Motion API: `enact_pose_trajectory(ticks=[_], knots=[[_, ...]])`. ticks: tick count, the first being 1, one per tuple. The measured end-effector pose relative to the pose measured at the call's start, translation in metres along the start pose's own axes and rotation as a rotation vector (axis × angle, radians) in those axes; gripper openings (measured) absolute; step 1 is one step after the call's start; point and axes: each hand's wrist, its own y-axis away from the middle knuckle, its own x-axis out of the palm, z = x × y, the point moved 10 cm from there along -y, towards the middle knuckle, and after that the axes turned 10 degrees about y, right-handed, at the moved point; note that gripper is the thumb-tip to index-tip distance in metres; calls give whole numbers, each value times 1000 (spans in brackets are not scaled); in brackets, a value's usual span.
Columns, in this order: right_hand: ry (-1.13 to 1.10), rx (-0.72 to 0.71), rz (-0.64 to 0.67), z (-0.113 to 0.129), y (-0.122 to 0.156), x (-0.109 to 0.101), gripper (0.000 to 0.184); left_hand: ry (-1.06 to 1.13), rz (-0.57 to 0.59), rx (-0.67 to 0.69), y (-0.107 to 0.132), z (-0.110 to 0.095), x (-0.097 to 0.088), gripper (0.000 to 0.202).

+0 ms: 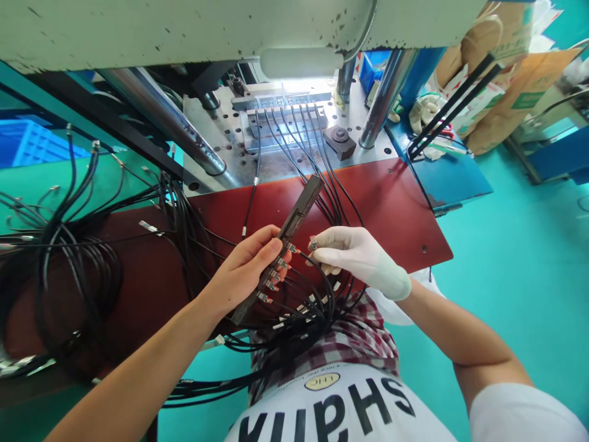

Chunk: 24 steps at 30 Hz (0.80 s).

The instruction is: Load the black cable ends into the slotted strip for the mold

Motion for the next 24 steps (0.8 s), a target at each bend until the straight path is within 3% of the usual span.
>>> enact_pose_trajectory(ticks=[8,15,21,24], knots=[[223,-109,-99,28,-5,-3,34,-1,90,14,-2,-2,10,33],[262,-103,-52,34,-9,4,28,-36,135,-9,0,-2,11,33],[351,-115,-64,32,-14,5,23,-409,118,199,2,-20,13,29],[429,-134,-44,34,-17,5,28,-391,112,206,0,-19,13,30]])
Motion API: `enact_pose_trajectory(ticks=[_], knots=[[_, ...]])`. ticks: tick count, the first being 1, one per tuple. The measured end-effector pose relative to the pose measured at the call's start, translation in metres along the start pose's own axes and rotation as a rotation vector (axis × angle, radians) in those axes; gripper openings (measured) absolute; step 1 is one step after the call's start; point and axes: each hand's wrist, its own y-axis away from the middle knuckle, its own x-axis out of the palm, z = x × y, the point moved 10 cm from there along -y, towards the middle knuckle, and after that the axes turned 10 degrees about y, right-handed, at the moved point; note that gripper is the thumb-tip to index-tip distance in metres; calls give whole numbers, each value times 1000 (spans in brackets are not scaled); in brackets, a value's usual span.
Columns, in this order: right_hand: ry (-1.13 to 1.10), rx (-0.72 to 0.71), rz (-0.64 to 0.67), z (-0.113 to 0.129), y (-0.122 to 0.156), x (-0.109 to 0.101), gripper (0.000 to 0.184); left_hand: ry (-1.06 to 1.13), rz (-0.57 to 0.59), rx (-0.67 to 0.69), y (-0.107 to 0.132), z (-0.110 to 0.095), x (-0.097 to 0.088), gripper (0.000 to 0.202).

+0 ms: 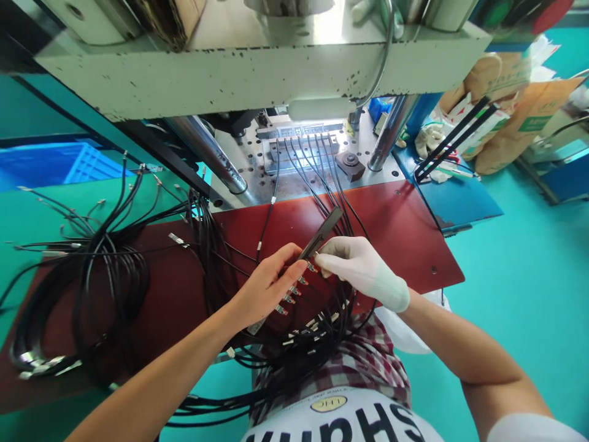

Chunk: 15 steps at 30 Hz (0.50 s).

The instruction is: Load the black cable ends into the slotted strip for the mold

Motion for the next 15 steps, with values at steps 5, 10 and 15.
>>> enact_pose_trajectory(ticks=[5,10,15], knots=[[216,-72,-48,21,16,-30,26,202,27,-106,-3,14,3,34],[193,-73,-510,5,71,-113,26,236,-7,-153,-3,26,-2,36],[253,152,-502,-66,117,-109,27,266,-21,-184,-5,37,-2,35]])
